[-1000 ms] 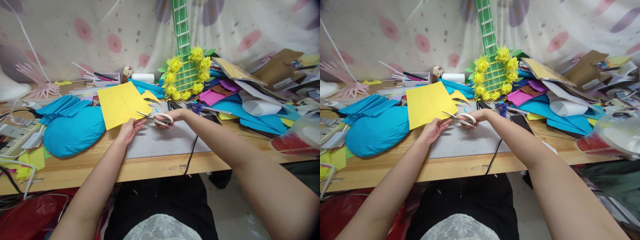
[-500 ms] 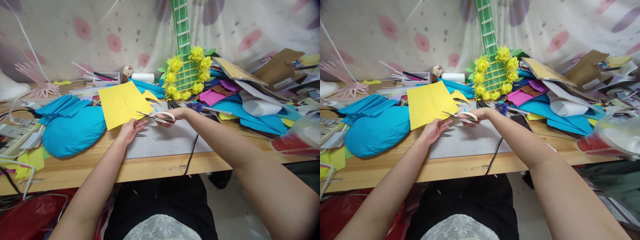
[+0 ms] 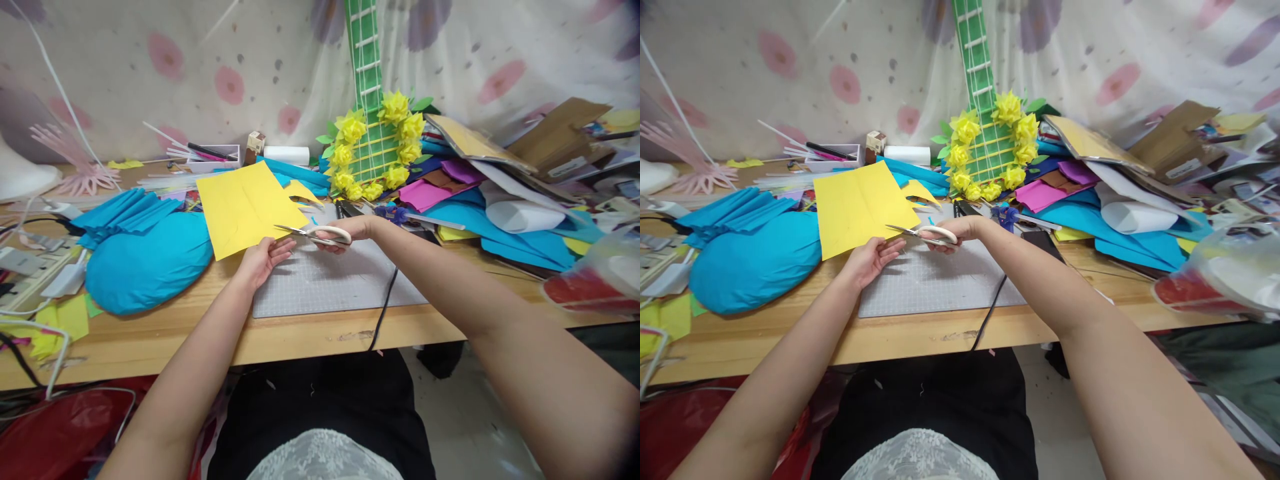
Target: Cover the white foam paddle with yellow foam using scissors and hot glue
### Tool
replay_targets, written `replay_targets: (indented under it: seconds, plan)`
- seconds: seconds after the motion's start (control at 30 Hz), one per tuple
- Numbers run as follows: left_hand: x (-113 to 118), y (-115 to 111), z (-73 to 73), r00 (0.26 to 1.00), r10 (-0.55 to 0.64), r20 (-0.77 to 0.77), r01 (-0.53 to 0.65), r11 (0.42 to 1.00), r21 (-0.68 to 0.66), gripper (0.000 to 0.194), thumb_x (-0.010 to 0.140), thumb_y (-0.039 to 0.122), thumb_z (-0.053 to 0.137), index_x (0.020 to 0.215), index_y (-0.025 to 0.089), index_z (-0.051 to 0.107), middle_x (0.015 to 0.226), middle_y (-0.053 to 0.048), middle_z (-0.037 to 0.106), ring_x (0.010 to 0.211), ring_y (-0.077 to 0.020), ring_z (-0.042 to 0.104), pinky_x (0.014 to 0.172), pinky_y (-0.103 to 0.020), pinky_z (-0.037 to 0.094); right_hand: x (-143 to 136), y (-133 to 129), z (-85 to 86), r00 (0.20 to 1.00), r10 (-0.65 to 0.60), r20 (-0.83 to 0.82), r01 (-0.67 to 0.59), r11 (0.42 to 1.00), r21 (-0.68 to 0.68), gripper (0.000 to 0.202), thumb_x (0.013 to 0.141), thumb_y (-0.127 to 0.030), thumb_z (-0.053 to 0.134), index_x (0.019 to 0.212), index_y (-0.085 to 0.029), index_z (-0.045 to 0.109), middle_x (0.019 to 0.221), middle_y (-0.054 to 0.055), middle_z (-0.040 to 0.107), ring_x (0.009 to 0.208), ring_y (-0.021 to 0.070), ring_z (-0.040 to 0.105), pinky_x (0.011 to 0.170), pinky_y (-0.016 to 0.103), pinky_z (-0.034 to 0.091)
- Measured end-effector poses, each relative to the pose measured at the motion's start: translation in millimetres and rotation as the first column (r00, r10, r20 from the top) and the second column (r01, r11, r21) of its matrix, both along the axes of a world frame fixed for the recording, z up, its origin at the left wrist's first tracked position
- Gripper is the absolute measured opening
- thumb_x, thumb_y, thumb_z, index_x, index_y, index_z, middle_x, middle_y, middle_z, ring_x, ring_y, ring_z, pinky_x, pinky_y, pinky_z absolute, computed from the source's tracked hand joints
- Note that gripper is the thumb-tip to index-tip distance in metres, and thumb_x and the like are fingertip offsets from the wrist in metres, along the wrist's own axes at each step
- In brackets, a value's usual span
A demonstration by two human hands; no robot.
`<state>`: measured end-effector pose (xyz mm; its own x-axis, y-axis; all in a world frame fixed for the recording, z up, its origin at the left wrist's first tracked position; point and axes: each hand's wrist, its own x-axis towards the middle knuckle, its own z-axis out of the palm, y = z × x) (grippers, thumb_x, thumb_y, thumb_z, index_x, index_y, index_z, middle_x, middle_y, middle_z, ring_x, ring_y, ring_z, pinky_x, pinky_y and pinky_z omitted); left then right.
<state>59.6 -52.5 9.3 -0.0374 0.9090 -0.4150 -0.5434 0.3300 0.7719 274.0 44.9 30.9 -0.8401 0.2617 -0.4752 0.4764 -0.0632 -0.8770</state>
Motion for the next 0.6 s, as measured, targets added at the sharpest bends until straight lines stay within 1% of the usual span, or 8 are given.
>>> replay_targets:
  seconds: [0.07,0.23,0.43,0.6]
  plan:
    - [0.1,0.1,-0.9,1.000,-0.002,0.012,0.003,1.000,-0.003,0.016,0.082,0.008,0.043,0.068,0.013,0.048,0.093,-0.018,0.070,0.081,-0.0185,0.070,0.057,-0.018,0.055,0.5,0.1,-1.1,1.000,0.013,0.012,-0.013,1.000,0.000,0.051,0.079,-0.064,0.053,0.085,-0.013,0.050,0.062,-0.003,0.044,0.050,0.0055,0.045,0.041,0.015,0.033]
    - [0.4,-0.3,-1.9,1.000,0.005,0.022,-0.005,1.000,-0.028,0.012,0.081,0.008,0.043,0.072,0.013,0.049,0.094,-0.019,0.070,0.083,-0.0189,0.070,0.058,-0.019,0.056,0.6,-1.0,-3.3,0.998,0.046,-0.044,-0.046,0.999,0.005,0.049,0.081,-0.063,0.051,0.083,-0.014,0.049,0.060,-0.003,0.042,0.050,0.0059,0.045,0.041,0.015,0.033]
    - [2.2,-2.7,3.0,1.000,-0.008,0.005,0.008,0.999,-0.033,0.016,0.083,0.007,0.040,0.070,0.013,0.048,0.091,-0.015,0.070,0.080,-0.0168,0.070,0.057,-0.015,0.055,-1.0,-5.3,-1.6,0.999,-0.034,0.019,0.033,0.999,0.032,0.048,0.081,-0.061,0.051,0.082,-0.013,0.048,0.060,-0.003,0.044,0.048,0.0053,0.045,0.043,0.016,0.035]
    - [2.2,-2.5,2.3,1.000,-0.016,0.001,0.016,0.999,-0.030,0.015,0.083,0.007,0.042,0.072,0.012,0.050,0.095,-0.016,0.070,0.083,-0.0175,0.070,0.058,-0.016,0.055,-0.4,-9.7,2.2,0.998,-0.050,0.037,0.048,0.998,0.044,0.050,0.078,-0.062,0.055,0.079,-0.013,0.049,0.057,-0.004,0.043,0.047,0.0052,0.043,0.044,0.017,0.036]
